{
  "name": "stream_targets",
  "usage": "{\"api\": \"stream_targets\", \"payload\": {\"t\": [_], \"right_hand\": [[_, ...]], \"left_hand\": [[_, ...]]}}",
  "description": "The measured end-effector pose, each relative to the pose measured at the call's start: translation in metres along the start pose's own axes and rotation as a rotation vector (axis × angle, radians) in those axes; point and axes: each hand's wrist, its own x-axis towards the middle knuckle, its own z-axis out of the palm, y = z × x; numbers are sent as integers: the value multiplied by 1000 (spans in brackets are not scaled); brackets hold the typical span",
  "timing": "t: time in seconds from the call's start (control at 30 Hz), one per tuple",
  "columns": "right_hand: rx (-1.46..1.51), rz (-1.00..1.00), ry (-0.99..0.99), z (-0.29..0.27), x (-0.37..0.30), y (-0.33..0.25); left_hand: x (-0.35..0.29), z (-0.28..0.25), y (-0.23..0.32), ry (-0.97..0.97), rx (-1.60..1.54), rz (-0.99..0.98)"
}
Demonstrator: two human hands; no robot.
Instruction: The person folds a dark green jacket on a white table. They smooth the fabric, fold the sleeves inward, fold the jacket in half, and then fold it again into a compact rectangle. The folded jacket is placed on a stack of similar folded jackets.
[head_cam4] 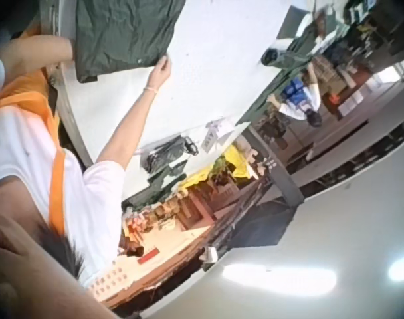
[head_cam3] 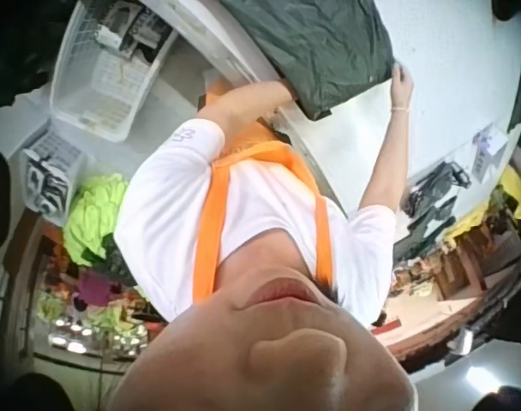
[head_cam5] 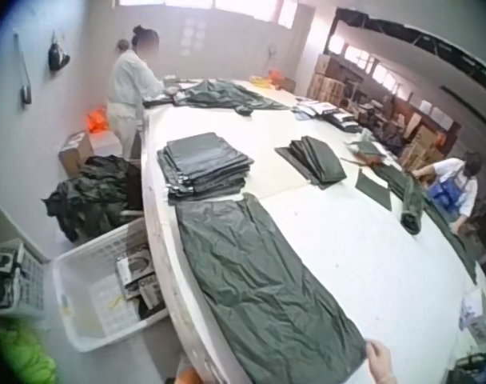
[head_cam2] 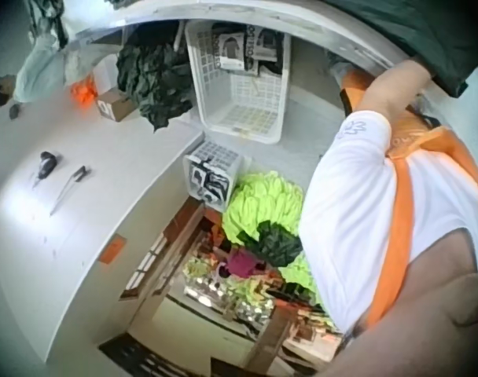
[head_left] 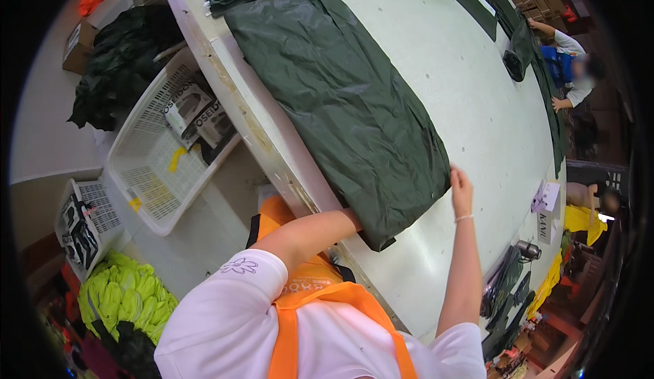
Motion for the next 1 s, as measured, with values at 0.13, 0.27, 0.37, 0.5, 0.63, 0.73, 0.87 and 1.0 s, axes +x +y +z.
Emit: {"api": "stream_targets", "payload": {"t": [0.13, 0.27, 0.37, 0.5, 0.63, 0.73, 0.87, 1.0], "right_hand": [[8, 16, 219, 31, -21, 30], [-136, -41, 343, 40, -19, -1], [-359, -9, 264, 42, -19, -21], [-669, 191, 6, 50, -1, -44], [-421, -209, 229, 58, -4, -65], [-567, -245, 179, 89, -13, -89], [-615, -181, 129, 106, 1, -105], [-666, -300, 120, 123, 24, -161]], "left_hand": [[-8, -7, 4, -43, -26, -32], [-54, -38, 14, -86, -75, -57], [-99, -44, 37, -100, -4, 31], [-90, -33, 44, -307, -119, -82], [-84, -88, 44, -327, -143, -99], [-116, -114, 8, 124, -133, 33], [-121, -219, -79, 572, 94, -146], [-82, -342, -213, 753, 331, -358]]}}
